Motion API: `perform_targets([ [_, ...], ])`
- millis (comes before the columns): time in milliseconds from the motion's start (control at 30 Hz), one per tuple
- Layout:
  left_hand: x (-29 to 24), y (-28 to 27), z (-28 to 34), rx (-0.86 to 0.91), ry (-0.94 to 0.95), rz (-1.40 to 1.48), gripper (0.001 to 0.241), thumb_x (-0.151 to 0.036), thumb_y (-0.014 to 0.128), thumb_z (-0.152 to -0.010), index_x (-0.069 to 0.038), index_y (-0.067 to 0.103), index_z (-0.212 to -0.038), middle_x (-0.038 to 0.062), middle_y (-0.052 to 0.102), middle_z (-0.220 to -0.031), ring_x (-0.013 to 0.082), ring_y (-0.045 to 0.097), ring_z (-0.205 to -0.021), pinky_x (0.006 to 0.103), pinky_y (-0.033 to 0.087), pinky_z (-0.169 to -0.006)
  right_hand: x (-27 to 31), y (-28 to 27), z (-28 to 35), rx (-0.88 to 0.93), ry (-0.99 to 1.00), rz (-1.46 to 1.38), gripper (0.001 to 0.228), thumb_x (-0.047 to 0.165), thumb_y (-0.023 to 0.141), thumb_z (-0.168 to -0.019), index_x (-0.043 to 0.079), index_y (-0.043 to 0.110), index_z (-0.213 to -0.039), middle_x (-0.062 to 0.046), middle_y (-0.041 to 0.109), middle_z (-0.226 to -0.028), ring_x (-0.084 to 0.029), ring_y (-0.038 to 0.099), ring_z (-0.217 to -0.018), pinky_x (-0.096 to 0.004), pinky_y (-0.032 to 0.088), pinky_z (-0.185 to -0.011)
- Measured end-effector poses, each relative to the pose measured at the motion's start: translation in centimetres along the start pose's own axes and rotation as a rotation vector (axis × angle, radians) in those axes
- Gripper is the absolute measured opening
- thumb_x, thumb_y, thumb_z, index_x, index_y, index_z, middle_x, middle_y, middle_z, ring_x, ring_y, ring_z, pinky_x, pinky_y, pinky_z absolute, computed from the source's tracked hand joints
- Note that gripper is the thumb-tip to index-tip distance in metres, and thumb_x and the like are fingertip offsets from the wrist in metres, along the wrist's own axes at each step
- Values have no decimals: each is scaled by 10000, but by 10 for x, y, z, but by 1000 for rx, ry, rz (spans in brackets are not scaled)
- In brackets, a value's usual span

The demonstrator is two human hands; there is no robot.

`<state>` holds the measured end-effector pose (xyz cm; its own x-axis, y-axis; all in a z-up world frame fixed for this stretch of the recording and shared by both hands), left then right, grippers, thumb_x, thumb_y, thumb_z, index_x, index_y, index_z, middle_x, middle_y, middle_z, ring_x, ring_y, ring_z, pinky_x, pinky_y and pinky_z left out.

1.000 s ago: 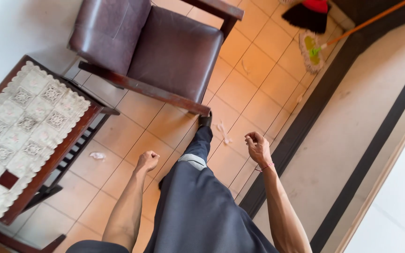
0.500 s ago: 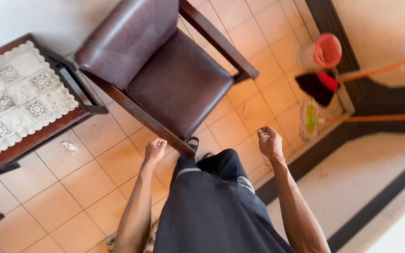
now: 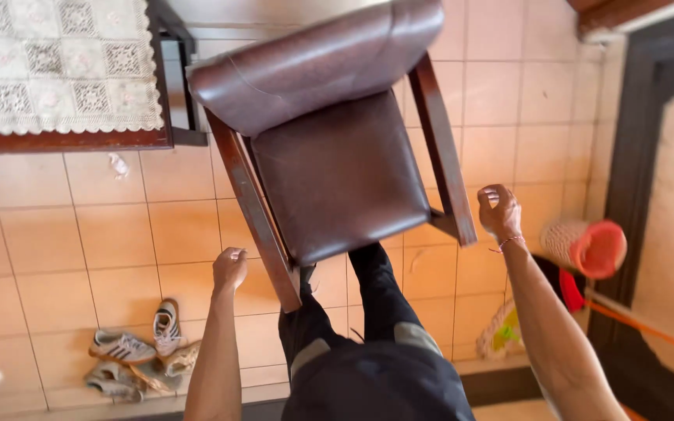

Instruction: Arranging chairs and small tables on a patio and placing lace cloths on them.

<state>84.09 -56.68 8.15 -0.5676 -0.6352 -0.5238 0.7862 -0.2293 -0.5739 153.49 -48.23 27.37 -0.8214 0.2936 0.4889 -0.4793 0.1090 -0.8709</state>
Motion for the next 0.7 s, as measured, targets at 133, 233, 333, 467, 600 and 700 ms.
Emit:
perform_targets([
  [133,-8,5,-21,-101,-135,48,333,-304,651,-972,-30,718,-1150,162,755,-1130,293,717,-1068,390,544,-941,-55,73,-92,143,-1,27,283,270,668,-985,23,665,-1123,-185,736,-1043,-330,716,-983,-439,554,-879],
  [233,-23,13,-62,-200,-93,135,353,-301,611,-986,-21,714,-1174,174,766,-1121,277,730,-1070,378,554,-956,-83,122,-154,189,-29,106,405,321,661,-983,8,625,-1238,-213,730,-1035,-371,698,-1000,-477,541,-877],
  [333,-37,9,-97,-301,-64,149,423,-360,546,-1047,19,628,-1217,206,706,-1145,321,675,-1089,427,514,-944,-93,168,-193,214,-11,77,465,385,590,-1023,10,605,-1298,-246,725,-1055,-409,690,-1018,-502,534,-910],
  [467,-76,2,-129,-291,-66,117,562,-482,383,-1090,30,609,-1141,255,680,-1038,391,653,-1028,489,490,-930,-110,212,-224,277,131,109,553,488,416,-1081,2,670,-1146,-321,694,-1025,-516,633,-974,-577,495,-887],
  [600,-84,2,-150,-218,-250,70,716,-554,286,-1091,34,611,-842,272,654,-788,418,649,-808,537,489,-824,-121,233,-235,235,235,110,762,539,354,-1126,-63,682,-793,-356,643,-826,-512,628,-794,-587,481,-782],
  [700,-82,9,-171,-301,-145,51,754,-539,328,-1106,69,543,-715,284,570,-645,435,600,-655,561,483,-718,-118,234,-237,148,239,21,782,534,375,-1140,-70,596,-696,-315,565,-658,-422,543,-621,-562,415,-633],
])
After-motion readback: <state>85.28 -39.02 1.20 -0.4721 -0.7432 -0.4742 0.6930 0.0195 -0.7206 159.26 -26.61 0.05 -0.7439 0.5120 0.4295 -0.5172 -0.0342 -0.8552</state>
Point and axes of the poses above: each hand's wrist, its own z-axis away from the middle knuckle, its own y-axis out of the palm, x = y × z, the point moved 7 cm from there along -z, towards the middle knuckle
